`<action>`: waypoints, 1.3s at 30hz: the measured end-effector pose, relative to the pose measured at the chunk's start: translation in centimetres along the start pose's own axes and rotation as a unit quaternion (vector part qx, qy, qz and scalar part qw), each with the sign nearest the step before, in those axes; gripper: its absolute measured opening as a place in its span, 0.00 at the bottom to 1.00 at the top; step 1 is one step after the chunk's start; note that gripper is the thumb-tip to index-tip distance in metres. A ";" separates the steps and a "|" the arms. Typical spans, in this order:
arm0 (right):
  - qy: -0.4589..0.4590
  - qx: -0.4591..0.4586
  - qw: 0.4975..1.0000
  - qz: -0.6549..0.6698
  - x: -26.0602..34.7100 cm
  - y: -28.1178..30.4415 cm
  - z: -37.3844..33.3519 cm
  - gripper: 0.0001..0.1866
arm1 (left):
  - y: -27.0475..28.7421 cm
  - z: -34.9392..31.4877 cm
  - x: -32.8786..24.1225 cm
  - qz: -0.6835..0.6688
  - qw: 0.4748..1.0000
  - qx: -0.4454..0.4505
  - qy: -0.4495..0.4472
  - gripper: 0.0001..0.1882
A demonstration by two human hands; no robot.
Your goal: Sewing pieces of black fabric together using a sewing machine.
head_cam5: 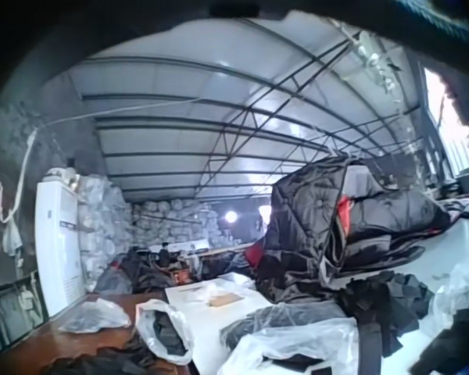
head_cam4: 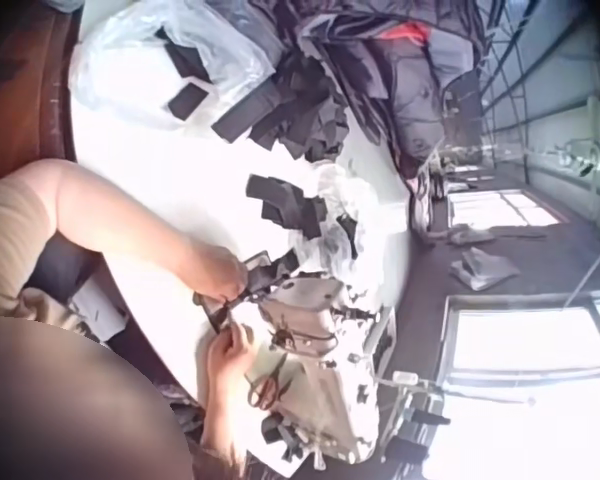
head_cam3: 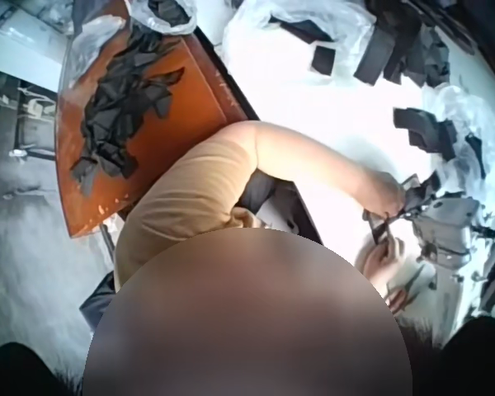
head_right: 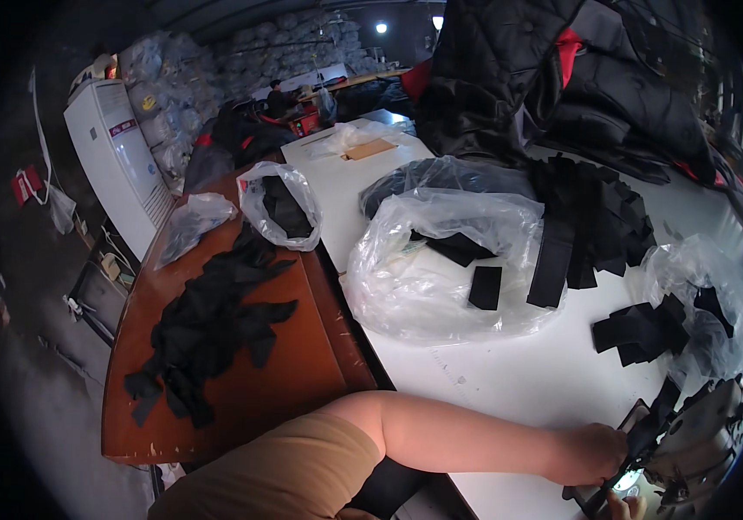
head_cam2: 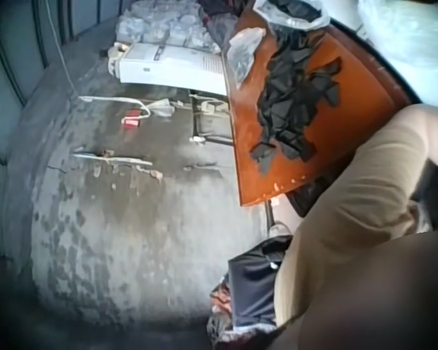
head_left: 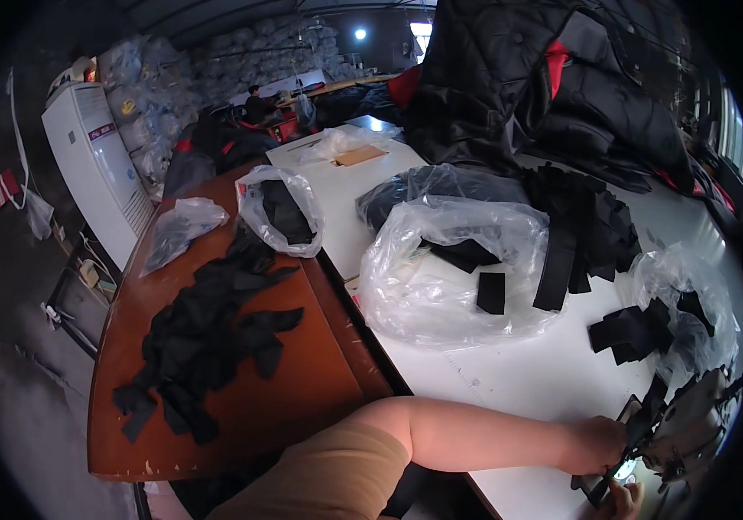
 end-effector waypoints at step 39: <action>0.005 0.015 1.000 0.013 1.0 0.7 0.5 0.11 | 0.9 -0.3 -1.0 0.065 0.997 -0.028 -0.028 0.06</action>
Point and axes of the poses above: each hand's wrist, its own z-axis towards the middle knuckle, its own y-axis out of the back of the hand, x = y × z, the point moved 10 cm from there along z, towards the middle knuckle, and after that the axes turned 14 degrees about -z, right-handed, at the moved point
